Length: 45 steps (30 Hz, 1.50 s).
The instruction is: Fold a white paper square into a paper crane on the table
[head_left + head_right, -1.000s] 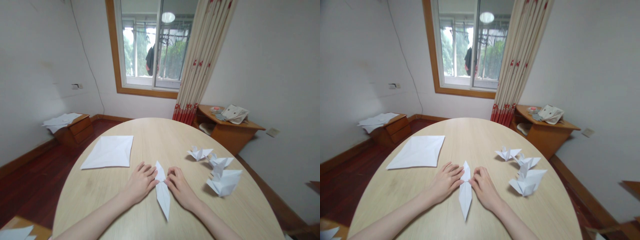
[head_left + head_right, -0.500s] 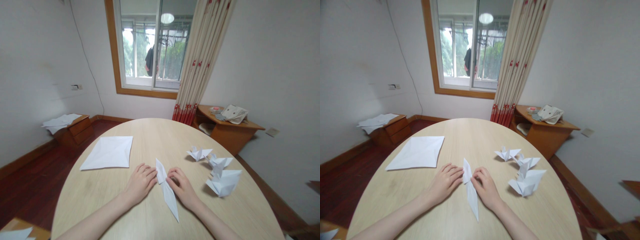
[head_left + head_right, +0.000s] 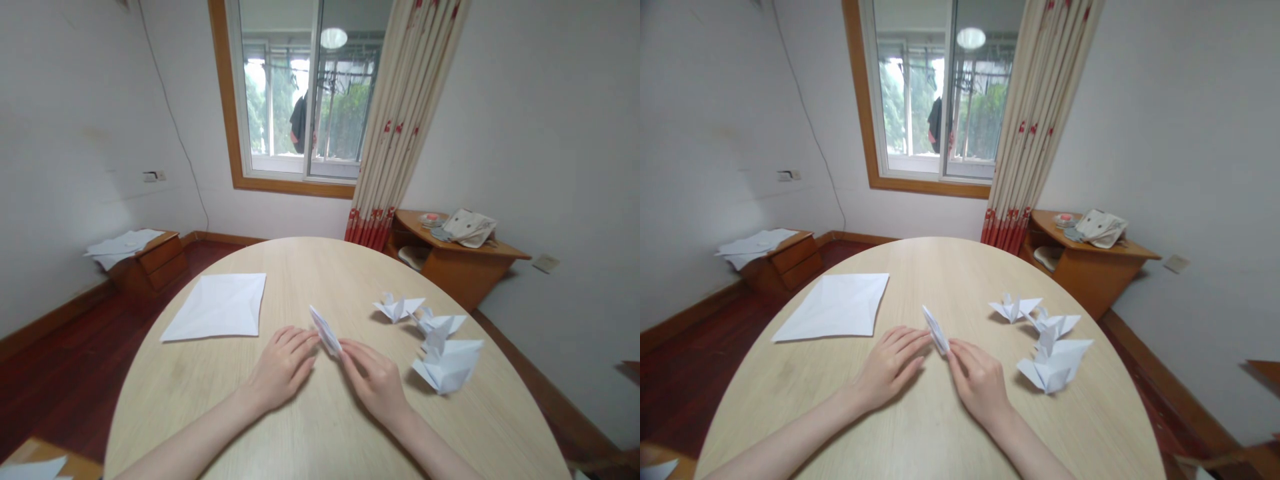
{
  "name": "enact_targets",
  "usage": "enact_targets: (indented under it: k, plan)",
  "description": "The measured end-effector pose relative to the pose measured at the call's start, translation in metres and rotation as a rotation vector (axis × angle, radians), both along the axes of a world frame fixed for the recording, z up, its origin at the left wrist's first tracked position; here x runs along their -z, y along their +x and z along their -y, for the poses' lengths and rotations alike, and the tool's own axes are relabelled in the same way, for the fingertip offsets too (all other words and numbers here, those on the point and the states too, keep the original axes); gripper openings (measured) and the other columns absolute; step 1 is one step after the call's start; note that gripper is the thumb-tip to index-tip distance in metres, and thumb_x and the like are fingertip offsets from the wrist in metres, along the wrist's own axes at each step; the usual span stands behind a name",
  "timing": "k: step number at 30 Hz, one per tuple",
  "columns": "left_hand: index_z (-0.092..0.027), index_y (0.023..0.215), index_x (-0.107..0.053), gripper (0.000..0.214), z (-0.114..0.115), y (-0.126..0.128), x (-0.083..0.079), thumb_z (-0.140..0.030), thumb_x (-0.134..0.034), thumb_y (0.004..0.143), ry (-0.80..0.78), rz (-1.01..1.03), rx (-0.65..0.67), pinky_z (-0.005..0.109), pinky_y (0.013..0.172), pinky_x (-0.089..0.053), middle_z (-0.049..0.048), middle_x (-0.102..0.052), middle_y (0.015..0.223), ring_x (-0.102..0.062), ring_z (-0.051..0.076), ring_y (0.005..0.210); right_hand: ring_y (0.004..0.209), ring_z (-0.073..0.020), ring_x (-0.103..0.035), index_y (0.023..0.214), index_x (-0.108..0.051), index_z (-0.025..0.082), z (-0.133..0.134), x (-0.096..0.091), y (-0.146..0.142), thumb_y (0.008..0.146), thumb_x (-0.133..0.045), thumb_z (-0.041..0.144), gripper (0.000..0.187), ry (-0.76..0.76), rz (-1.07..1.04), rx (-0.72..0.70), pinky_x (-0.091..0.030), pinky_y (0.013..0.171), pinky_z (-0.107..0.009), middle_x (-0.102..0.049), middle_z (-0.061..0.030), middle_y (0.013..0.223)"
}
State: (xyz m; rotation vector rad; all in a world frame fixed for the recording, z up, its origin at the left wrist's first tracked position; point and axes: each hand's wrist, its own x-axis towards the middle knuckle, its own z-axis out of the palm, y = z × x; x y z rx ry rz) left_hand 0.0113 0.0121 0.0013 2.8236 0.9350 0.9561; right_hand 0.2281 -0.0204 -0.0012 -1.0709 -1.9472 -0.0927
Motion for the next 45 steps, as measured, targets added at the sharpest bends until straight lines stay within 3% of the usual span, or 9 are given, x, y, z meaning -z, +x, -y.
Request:
enact_targets:
  k: [5,13,21,26,37,41,45]
  plan:
    - [-0.019,0.117,-0.056,0.026,0.003,0.001,0.0,-0.021,-0.041,0.096,-0.069,0.109,0.019,0.04,0.093,-0.044,0.0095,-0.066,0.115,-0.057,0.023,0.107,0.085,-0.0221,-0.072,0.094,-0.068,0.018,0.003,-0.003,-0.001,0.092,-0.045,0.014,0.023,0.077,0.222,0.04,-0.059,0.075,-0.033,-0.075,-0.0104,0.092]
    - [-0.023,0.13,-0.051,0.036,0.001,0.002,0.003,-0.019,-0.041,0.096,-0.113,0.007,-0.015,0.04,0.09,-0.044,0.0084,-0.064,0.113,-0.055,0.023,0.104,0.102,-0.027,-0.068,0.102,-0.068,0.016,0.003,0.011,-0.006,0.092,-0.043,0.011,0.027,0.041,0.357,-0.031,-0.058,0.084,-0.038,-0.074,-0.0123,0.102]
    - [-0.022,0.118,-0.06,0.028,0.0,0.002,0.001,-0.02,-0.047,0.093,-0.159,-0.043,-0.051,0.042,0.091,-0.041,0.0057,-0.065,0.104,-0.053,0.024,0.101,0.109,-0.0313,-0.064,0.1,-0.069,0.014,0.004,0.011,-0.007,0.091,-0.046,0.015,0.024,-0.073,0.367,-0.076,-0.057,0.086,-0.043,-0.072,-0.0141,0.108]
    - [-0.022,0.118,-0.06,0.027,0.0,0.002,0.003,-0.02,-0.046,0.094,-0.177,-0.063,-0.061,0.04,0.091,-0.04,0.0049,-0.065,0.103,-0.053,0.023,0.1,0.104,-0.0252,-0.067,0.104,-0.069,0.017,0.003,0.007,-0.004,0.092,-0.044,0.02,0.028,-0.201,0.331,-0.109,-0.057,0.087,-0.038,-0.072,-0.0112,0.11]
    - [-0.028,0.113,-0.064,0.024,-0.002,-0.001,0.003,-0.027,-0.054,0.091,-0.13,-0.114,-0.115,0.044,0.091,-0.038,0.0067,-0.06,0.112,-0.052,0.025,0.106,0.097,-0.0226,-0.067,0.106,-0.071,0.02,0.0,0.0,-0.001,0.08,-0.045,0.008,0.039,-0.258,0.24,-0.271,-0.055,0.087,-0.04,-0.073,-0.0085,0.105]
    - [-0.025,0.112,-0.064,0.023,-0.005,-0.003,0.006,-0.024,-0.058,0.09,-0.148,-0.092,-0.061,0.043,0.089,-0.041,0.0068,-0.06,0.11,-0.053,0.025,0.105,0.097,-0.0218,-0.066,0.109,-0.071,0.02,-0.003,0.001,0.003,0.081,-0.045,0.007,0.04,-0.309,0.195,-0.312,-0.055,0.086,-0.039,-0.073,-0.0083,0.107]
    - [-0.021,0.104,-0.064,0.016,-0.006,-0.003,0.008,-0.018,-0.055,0.091,-0.226,-0.003,0.047,0.034,0.086,-0.047,0.006,-0.062,0.103,-0.057,0.02,0.099,0.096,-0.0206,-0.067,0.107,-0.071,0.023,-0.005,-0.002,0.006,0.084,-0.048,0.009,0.035,-0.375,0.115,-0.338,-0.055,0.085,-0.038,-0.074,-0.0067,0.105]
